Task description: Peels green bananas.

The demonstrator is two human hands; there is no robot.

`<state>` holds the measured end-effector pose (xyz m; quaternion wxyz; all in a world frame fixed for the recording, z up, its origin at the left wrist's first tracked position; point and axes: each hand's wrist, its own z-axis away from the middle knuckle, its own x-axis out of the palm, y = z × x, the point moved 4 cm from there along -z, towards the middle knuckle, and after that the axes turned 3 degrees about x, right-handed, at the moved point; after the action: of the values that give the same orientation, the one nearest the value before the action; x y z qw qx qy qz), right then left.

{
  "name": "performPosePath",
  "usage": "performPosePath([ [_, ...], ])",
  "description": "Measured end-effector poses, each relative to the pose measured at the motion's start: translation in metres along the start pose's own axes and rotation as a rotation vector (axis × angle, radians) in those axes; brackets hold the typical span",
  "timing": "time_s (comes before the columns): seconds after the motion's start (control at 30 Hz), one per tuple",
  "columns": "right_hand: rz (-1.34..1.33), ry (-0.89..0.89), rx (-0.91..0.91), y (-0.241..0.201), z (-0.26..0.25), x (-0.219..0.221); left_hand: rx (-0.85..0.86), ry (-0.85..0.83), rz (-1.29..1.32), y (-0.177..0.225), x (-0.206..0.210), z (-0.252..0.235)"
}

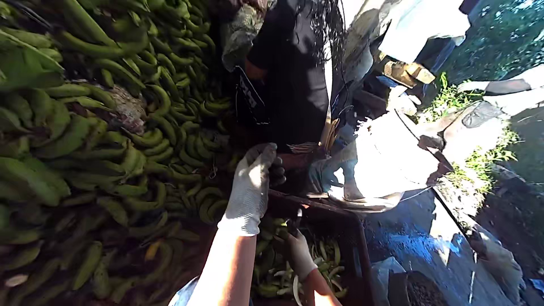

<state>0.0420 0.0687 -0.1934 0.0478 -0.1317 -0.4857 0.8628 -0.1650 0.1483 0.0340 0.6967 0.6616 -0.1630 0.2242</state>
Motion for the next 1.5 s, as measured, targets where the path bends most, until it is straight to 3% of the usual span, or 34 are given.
performPosePath([
  [0.1,-0.162,-0.073,-0.013,-0.035,0.055,-0.057,-0.069,-0.122,-0.198,-0.022,0.023,0.010],
  [0.3,0.043,-0.098,-0.325,-0.109,0.146,-0.168,-0.261,-0.427,-0.512,-0.092,0.083,0.067],
  [0.43,-0.105,-0.328,-0.492,-0.111,0.175,-0.194,-0.342,-0.648,-0.339,-0.139,0.109,0.112],
  [0.5,-0.133,-0.351,-0.505,-0.107,0.179,-0.194,-0.405,-0.559,-0.110,-0.156,0.111,0.116],
  [0.57,-0.133,-0.248,-0.447,-0.101,0.179,-0.199,-0.403,-0.462,0.019,-0.163,0.109,0.113],
  [0.67,-0.016,0.091,-0.324,-0.087,0.158,-0.221,-0.248,-0.432,0.089,-0.156,0.107,0.101],
  [0.77,0.051,0.252,-0.378,-0.075,0.152,-0.235,-0.060,-0.466,-0.056,-0.149,0.104,0.097],
  [0.83,0.110,0.262,-0.470,-0.078,0.159,-0.234,0.125,-0.487,-0.200,-0.141,0.110,0.100],
  [0.93,0.224,0.167,-0.444,-0.077,0.168,-0.223,0.411,-0.576,-0.378,-0.137,0.117,0.108],
  [1.17,0.333,0.006,-0.302,-0.070,0.153,-0.195,0.484,-0.623,-0.522,-0.146,0.123,0.124],
  [1.23,0.451,-0.162,-0.130,-0.052,0.133,-0.185,0.462,-0.608,-0.438,-0.140,0.123,0.126],
  [1.3,0.518,-0.199,-0.053,-0.038,0.118,-0.182,0.368,-0.605,-0.314,-0.127,0.124,0.119],
  [1.5,0.503,0.075,-0.465,-0.078,0.150,-0.186,-0.150,-0.444,-0.113,-0.131,0.099,0.095],
])
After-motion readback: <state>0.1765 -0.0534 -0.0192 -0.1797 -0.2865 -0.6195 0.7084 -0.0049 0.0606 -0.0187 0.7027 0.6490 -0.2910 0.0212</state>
